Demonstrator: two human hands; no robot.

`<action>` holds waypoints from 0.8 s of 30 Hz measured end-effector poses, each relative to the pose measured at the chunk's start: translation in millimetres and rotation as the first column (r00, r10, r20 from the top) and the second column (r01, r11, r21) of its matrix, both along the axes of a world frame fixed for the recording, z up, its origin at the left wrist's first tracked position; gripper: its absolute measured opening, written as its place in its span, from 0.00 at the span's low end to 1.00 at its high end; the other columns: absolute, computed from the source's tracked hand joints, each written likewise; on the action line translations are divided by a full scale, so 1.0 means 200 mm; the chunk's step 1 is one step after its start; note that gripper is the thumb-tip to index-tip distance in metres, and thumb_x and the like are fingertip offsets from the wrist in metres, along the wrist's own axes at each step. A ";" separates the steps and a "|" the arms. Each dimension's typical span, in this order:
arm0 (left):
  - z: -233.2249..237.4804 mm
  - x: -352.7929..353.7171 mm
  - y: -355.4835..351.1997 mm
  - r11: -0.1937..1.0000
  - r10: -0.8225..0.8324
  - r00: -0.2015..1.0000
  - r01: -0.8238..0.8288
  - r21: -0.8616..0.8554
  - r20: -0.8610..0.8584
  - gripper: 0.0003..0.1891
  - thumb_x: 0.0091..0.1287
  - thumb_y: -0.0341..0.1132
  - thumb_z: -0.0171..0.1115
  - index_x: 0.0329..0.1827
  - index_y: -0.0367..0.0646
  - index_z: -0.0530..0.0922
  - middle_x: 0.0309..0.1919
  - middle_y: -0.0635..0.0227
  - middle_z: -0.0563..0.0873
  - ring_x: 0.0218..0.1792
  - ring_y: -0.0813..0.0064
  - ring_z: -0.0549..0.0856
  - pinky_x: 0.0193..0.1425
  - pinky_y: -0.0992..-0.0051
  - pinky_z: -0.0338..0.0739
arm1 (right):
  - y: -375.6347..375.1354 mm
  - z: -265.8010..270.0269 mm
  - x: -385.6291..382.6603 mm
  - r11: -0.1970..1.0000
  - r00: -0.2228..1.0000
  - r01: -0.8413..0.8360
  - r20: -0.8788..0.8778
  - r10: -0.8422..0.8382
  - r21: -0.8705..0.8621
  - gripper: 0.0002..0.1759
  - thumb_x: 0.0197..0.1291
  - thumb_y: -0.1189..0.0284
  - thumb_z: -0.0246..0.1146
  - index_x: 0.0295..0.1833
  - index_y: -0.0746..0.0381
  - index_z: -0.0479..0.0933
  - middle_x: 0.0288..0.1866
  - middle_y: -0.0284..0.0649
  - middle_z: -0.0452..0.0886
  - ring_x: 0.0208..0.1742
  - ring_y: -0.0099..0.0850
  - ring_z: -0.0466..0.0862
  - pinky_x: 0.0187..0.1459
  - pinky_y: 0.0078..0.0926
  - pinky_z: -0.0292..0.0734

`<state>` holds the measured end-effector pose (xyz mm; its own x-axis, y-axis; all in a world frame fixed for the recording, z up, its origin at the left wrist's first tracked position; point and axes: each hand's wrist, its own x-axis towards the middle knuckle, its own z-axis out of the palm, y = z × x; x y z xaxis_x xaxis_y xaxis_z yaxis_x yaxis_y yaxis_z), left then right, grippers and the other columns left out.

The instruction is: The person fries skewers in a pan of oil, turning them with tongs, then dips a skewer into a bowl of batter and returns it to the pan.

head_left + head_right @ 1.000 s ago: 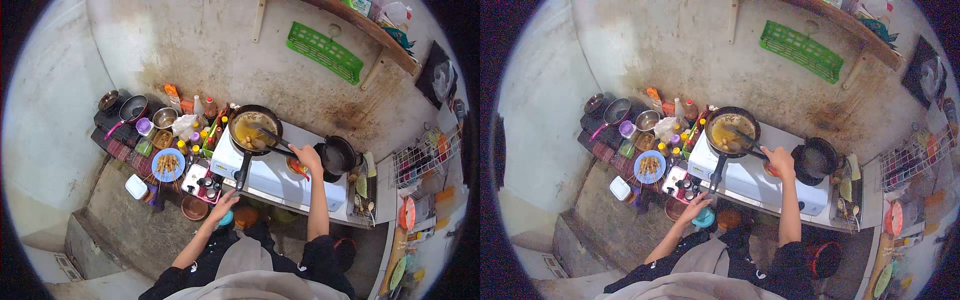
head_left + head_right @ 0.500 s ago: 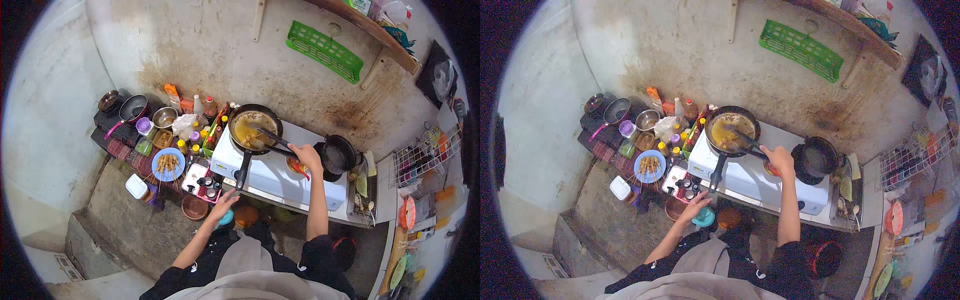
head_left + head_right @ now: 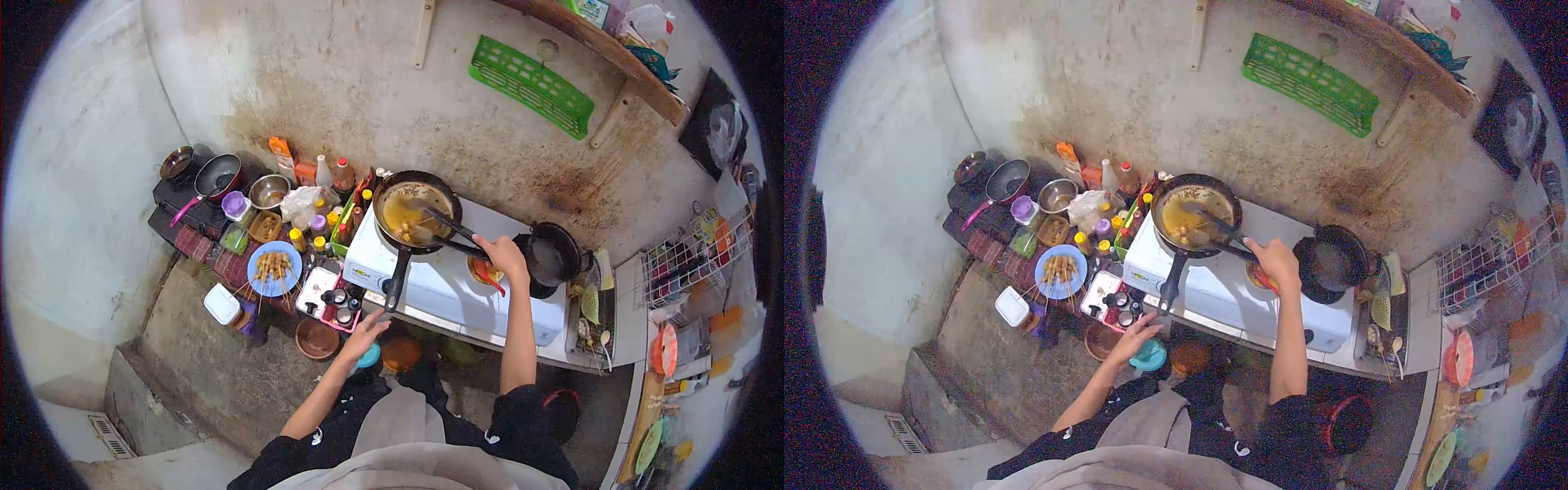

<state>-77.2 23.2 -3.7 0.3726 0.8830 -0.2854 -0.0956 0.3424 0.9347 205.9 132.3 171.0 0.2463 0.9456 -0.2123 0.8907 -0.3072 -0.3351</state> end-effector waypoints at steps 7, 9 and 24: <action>-0.02 0.00 0.00 1.000 0.016 0.999 -0.017 0.015 0.038 0.27 0.61 0.37 0.52 0.61 0.36 0.57 0.54 0.57 0.70 0.54 0.73 0.71 0.58 0.77 0.60 | 0.00 -0.02 0.01 0.997 0.998 0.002 0.065 -0.007 0.078 0.33 0.49 0.43 0.50 0.23 0.66 0.78 0.21 0.50 0.78 0.30 0.45 0.80 0.35 0.36 0.72; -0.02 0.00 0.00 1.000 0.010 1.000 -0.010 0.009 0.015 0.28 0.61 0.38 0.52 0.61 0.35 0.57 0.54 0.57 0.70 0.55 0.73 0.70 0.58 0.77 0.60 | 0.00 0.00 0.00 1.000 0.999 0.001 -0.040 -0.001 -0.013 0.34 0.48 0.43 0.50 0.23 0.66 0.78 0.21 0.51 0.77 0.29 0.47 0.79 0.35 0.36 0.72; 0.05 0.01 -0.01 1.000 0.008 1.000 -0.009 -0.021 -0.026 0.27 0.61 0.36 0.52 0.62 0.36 0.57 0.52 0.57 0.73 0.54 0.72 0.71 0.58 0.77 0.60 | 0.00 -0.01 0.00 0.999 0.999 -0.003 -0.053 0.006 0.054 0.35 0.48 0.42 0.49 0.20 0.67 0.78 0.18 0.50 0.76 0.31 0.44 0.80 0.34 0.36 0.73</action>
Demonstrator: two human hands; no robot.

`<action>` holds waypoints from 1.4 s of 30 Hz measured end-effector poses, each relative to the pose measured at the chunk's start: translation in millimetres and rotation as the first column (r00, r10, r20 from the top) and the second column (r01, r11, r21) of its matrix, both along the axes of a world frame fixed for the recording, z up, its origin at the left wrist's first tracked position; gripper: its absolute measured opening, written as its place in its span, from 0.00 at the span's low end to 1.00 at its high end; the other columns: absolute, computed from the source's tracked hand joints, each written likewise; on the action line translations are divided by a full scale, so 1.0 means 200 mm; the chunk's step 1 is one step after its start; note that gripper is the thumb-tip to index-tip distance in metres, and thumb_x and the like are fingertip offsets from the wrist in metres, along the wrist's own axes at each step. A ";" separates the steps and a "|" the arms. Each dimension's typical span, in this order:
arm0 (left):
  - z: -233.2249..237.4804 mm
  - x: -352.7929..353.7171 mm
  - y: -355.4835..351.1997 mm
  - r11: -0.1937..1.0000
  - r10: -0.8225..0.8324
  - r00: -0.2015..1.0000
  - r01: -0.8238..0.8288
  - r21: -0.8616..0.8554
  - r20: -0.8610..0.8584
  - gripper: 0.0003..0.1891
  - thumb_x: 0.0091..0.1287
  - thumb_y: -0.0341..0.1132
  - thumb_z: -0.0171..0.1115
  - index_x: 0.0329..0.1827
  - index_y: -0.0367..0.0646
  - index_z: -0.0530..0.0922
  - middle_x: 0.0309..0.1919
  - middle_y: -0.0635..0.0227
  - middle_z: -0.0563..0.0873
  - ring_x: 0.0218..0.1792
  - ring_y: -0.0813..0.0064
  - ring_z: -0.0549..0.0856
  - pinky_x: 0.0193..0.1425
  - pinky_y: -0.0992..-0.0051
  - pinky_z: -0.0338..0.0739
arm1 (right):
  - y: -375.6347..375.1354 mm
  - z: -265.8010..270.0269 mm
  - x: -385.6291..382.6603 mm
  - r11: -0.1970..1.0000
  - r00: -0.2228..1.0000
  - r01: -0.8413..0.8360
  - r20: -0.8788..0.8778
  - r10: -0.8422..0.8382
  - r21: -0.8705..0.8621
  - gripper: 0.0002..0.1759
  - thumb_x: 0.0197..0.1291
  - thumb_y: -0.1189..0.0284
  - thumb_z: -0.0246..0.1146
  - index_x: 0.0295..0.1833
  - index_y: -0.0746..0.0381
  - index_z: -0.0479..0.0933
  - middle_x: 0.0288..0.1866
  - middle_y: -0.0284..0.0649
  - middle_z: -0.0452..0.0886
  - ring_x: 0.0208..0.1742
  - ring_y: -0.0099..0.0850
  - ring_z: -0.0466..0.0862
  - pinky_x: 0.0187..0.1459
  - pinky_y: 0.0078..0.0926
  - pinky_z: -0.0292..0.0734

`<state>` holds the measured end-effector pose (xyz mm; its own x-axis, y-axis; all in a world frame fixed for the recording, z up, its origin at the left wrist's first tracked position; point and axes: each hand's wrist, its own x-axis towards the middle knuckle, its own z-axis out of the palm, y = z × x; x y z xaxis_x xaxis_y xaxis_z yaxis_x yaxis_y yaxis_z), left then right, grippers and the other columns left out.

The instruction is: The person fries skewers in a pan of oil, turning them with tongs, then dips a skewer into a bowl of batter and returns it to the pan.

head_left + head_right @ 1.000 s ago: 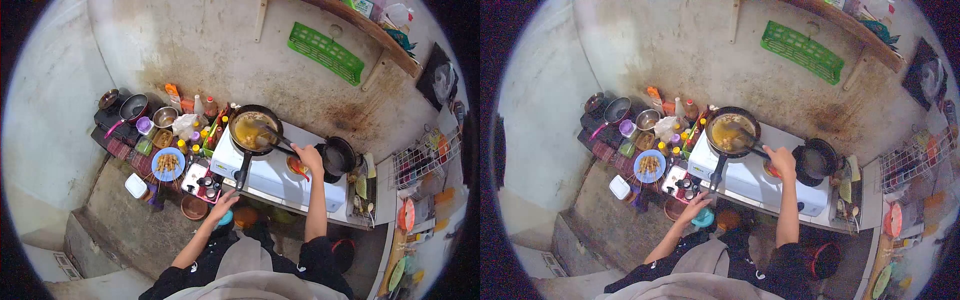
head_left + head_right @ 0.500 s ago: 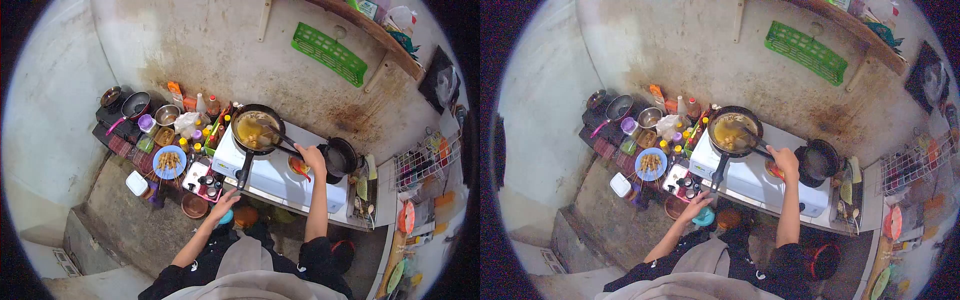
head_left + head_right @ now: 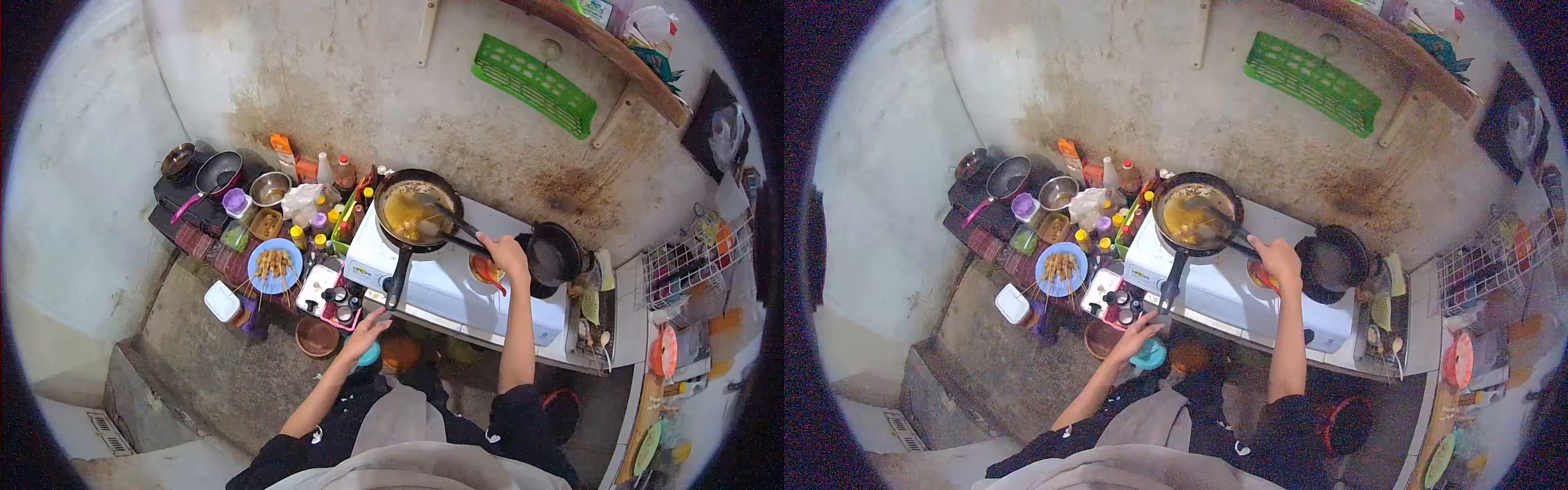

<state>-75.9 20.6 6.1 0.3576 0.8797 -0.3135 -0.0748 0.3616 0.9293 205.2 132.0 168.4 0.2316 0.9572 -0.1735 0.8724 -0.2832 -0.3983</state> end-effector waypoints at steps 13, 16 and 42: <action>-0.04 -0.01 0.01 1.000 0.002 0.998 -0.002 -0.002 0.055 0.27 0.61 0.37 0.53 0.62 0.38 0.58 0.51 0.59 0.73 0.54 0.74 0.71 0.58 0.78 0.60 | 0.02 -0.03 0.01 1.000 0.995 0.018 0.101 -0.019 0.008 0.34 0.48 0.42 0.49 0.23 0.65 0.79 0.23 0.53 0.77 0.32 0.48 0.79 0.35 0.37 0.72; -0.04 -0.01 0.00 1.000 0.021 0.998 -0.020 -0.017 0.065 0.27 0.61 0.38 0.53 0.62 0.38 0.58 0.52 0.59 0.73 0.54 0.74 0.70 0.58 0.77 0.60 | 0.01 -0.06 0.02 0.998 0.997 0.039 0.068 -0.042 0.047 0.34 0.49 0.42 0.49 0.23 0.65 0.79 0.22 0.52 0.77 0.31 0.47 0.79 0.35 0.36 0.72; -0.04 0.00 0.00 0.999 0.032 0.997 -0.031 -0.010 0.077 0.27 0.61 0.36 0.52 0.61 0.36 0.57 0.51 0.58 0.73 0.54 0.73 0.71 0.59 0.77 0.59 | -0.02 -0.06 -0.02 0.999 0.993 0.032 0.109 -0.035 0.027 0.34 0.49 0.42 0.49 0.24 0.64 0.79 0.19 0.47 0.78 0.30 0.44 0.80 0.36 0.37 0.73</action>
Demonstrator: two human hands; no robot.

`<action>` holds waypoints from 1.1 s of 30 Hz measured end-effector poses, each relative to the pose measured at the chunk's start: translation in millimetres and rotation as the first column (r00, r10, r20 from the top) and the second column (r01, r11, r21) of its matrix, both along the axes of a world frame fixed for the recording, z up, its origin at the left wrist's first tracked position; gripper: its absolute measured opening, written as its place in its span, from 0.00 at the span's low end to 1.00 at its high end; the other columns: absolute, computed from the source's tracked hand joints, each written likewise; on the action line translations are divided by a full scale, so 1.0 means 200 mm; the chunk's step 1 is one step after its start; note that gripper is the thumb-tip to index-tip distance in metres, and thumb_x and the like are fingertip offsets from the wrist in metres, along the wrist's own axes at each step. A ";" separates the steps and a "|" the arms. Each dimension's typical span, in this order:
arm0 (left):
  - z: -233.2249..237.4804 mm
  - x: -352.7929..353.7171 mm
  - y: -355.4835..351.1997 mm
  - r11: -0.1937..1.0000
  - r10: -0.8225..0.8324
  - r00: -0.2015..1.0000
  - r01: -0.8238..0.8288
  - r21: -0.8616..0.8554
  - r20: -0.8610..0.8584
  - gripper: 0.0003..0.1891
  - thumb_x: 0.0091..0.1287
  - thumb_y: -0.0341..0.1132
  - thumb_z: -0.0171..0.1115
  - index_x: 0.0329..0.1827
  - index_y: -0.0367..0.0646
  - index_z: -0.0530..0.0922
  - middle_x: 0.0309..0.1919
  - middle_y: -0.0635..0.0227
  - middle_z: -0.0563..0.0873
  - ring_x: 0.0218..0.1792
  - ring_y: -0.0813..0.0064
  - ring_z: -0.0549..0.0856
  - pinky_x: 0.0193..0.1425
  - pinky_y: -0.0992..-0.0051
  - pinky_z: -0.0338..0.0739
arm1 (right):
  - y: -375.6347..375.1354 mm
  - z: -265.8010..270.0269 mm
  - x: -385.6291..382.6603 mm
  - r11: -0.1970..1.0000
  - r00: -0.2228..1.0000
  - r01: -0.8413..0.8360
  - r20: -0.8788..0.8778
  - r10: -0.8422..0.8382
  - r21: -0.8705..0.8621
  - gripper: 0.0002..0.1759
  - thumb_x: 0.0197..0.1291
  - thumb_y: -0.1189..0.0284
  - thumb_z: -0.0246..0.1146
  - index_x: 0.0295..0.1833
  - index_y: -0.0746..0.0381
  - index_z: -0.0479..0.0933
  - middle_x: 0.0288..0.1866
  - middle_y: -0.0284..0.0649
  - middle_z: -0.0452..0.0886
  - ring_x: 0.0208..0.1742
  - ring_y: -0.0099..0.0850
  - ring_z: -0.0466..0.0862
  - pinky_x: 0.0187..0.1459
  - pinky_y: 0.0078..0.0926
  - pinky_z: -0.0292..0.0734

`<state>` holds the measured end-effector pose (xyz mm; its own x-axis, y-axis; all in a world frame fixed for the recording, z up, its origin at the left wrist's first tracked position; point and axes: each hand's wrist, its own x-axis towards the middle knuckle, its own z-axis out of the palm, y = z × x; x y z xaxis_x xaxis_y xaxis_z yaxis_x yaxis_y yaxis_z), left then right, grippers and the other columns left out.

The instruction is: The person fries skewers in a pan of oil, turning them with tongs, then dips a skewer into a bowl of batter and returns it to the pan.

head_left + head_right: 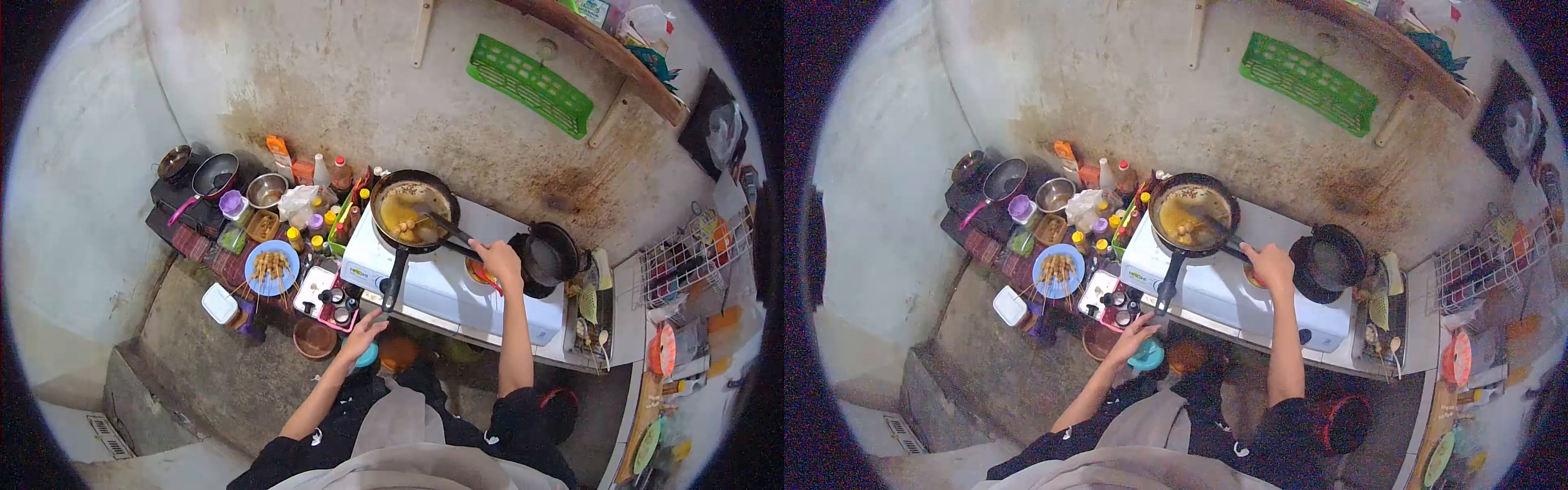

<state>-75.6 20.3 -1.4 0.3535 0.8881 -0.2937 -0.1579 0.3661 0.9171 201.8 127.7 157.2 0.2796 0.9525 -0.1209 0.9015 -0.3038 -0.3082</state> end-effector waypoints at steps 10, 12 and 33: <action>0.02 0.01 0.00 1.000 -0.002 0.999 0.002 0.005 -0.033 0.28 0.61 0.36 0.53 0.62 0.36 0.56 0.53 0.57 0.71 0.54 0.73 0.70 0.59 0.77 0.59 | -0.01 0.00 0.01 1.000 1.000 0.007 0.004 -0.007 0.013 0.33 0.49 0.42 0.49 0.26 0.64 0.79 0.19 0.50 0.76 0.29 0.45 0.79 0.36 0.35 0.73; 0.01 0.00 0.00 1.000 -0.013 1.000 0.013 0.017 0.004 0.28 0.60 0.36 0.53 0.62 0.36 0.56 0.53 0.57 0.71 0.55 0.72 0.70 0.59 0.77 0.59 | 0.00 -0.02 0.00 0.999 0.999 0.011 0.043 -0.012 0.032 0.33 0.49 0.42 0.49 0.26 0.64 0.79 0.19 0.51 0.76 0.29 0.46 0.79 0.36 0.36 0.73; 0.01 0.01 0.00 1.000 0.002 0.999 0.000 0.023 -0.053 0.27 0.61 0.37 0.53 0.61 0.36 0.57 0.53 0.59 0.72 0.54 0.73 0.71 0.59 0.77 0.59 | -0.01 0.00 0.01 0.998 1.000 0.001 -0.010 -0.001 0.063 0.33 0.49 0.43 0.50 0.25 0.65 0.79 0.22 0.54 0.76 0.31 0.48 0.78 0.36 0.37 0.72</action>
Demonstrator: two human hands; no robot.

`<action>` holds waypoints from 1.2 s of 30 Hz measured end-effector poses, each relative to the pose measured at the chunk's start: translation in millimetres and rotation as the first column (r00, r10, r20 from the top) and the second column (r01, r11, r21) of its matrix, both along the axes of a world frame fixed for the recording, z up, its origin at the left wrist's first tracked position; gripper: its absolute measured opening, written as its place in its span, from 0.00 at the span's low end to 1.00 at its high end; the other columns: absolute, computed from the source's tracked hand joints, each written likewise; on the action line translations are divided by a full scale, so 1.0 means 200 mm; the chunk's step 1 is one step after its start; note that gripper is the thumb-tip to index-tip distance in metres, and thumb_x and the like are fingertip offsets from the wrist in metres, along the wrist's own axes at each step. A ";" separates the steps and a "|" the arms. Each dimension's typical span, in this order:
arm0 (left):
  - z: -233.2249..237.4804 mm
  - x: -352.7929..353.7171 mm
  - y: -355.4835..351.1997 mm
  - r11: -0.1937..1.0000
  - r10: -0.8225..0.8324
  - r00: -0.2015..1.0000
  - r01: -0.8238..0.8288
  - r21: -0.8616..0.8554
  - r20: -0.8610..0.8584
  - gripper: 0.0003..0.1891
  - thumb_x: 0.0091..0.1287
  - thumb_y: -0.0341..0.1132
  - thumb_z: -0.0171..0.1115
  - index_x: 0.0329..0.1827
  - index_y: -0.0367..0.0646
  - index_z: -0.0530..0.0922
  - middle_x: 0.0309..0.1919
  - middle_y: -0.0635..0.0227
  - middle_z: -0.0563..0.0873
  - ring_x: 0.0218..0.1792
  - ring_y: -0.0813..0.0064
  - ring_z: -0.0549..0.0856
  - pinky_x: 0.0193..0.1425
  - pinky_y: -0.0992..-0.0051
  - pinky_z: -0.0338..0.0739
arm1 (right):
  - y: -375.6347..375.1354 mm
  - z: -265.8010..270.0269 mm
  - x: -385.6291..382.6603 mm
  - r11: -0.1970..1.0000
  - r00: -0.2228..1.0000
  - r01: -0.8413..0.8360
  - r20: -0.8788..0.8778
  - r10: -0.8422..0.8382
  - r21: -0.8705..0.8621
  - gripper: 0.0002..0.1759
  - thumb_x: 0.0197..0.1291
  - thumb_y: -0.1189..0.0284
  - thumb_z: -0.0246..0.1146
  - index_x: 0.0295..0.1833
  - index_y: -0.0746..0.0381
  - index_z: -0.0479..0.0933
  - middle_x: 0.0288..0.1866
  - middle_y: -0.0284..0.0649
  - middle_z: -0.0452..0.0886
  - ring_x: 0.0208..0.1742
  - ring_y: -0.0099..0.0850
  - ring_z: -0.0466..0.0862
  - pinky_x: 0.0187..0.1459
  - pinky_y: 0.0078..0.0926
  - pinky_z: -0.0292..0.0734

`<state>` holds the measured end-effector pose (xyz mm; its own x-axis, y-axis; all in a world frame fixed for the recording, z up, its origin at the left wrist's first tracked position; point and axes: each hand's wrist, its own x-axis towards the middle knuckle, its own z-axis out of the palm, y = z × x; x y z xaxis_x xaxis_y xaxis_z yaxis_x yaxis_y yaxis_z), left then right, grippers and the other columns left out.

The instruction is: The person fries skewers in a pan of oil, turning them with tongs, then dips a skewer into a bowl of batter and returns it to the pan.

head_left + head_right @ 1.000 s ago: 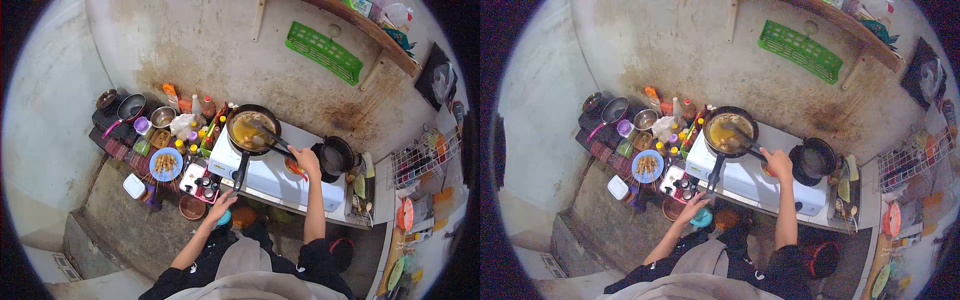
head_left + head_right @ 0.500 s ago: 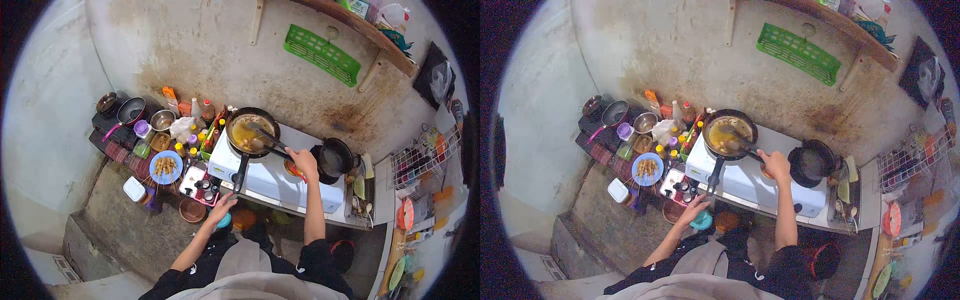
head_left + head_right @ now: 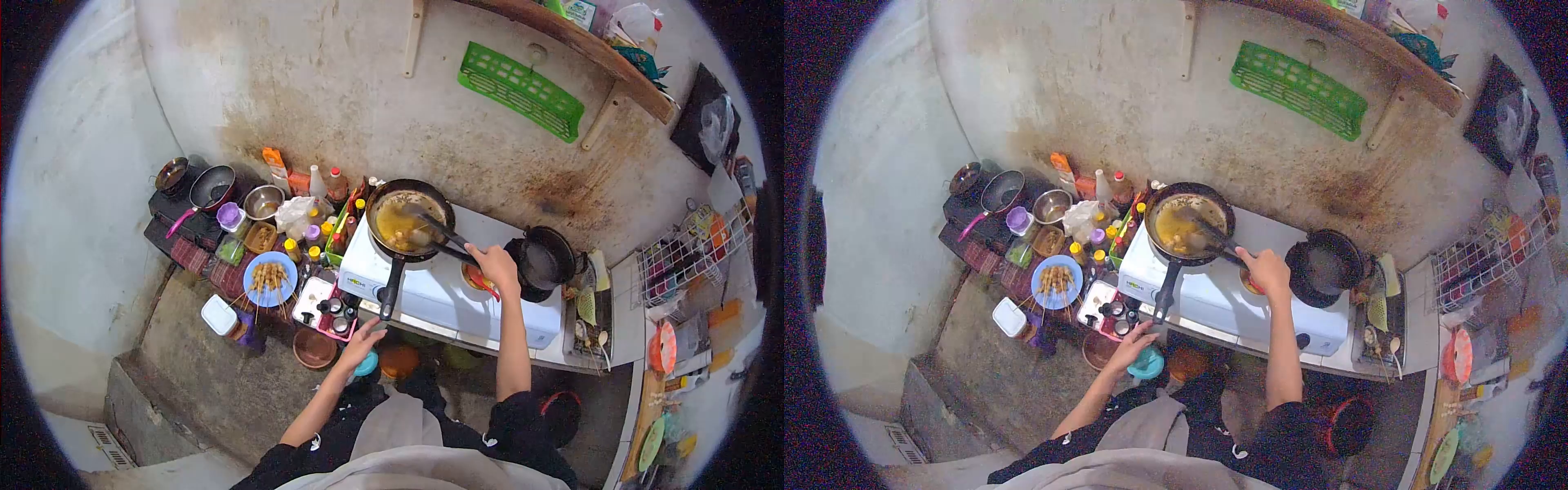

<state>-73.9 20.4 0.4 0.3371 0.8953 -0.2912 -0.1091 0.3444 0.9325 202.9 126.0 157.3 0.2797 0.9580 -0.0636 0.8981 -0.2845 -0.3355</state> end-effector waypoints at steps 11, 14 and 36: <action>0.03 -0.02 -0.01 1.000 -0.014 1.000 0.014 -0.009 0.004 0.26 0.61 0.36 0.52 0.61 0.36 0.58 0.54 0.61 0.71 0.52 0.75 0.72 0.57 0.79 0.62 | 0.01 -0.04 -0.01 1.000 0.999 -0.006 0.050 0.007 -0.024 0.33 0.49 0.42 0.50 0.23 0.64 0.79 0.23 0.50 0.78 0.30 0.45 0.79 0.35 0.36 0.73; 0.04 -0.02 0.00 1.000 -0.016 1.000 0.016 0.004 -0.013 0.25 0.62 0.35 0.51 0.61 0.36 0.59 0.55 0.62 0.70 0.51 0.77 0.72 0.55 0.80 0.63 | -0.02 0.03 -0.02 0.999 1.000 -0.013 0.020 0.014 -0.034 0.33 0.49 0.41 0.49 0.23 0.63 0.79 0.22 0.50 0.78 0.30 0.45 0.80 0.34 0.36 0.73; -0.03 -0.01 0.01 1.000 -0.010 1.000 0.010 0.010 0.014 0.27 0.60 0.37 0.53 0.61 0.36 0.59 0.56 0.61 0.69 0.54 0.74 0.70 0.58 0.78 0.61 | -0.01 0.04 0.00 0.991 0.957 -0.129 0.266 0.116 0.035 0.31 0.47 0.45 0.55 0.35 0.66 0.77 0.26 0.52 0.78 0.33 0.46 0.79 0.35 0.37 0.73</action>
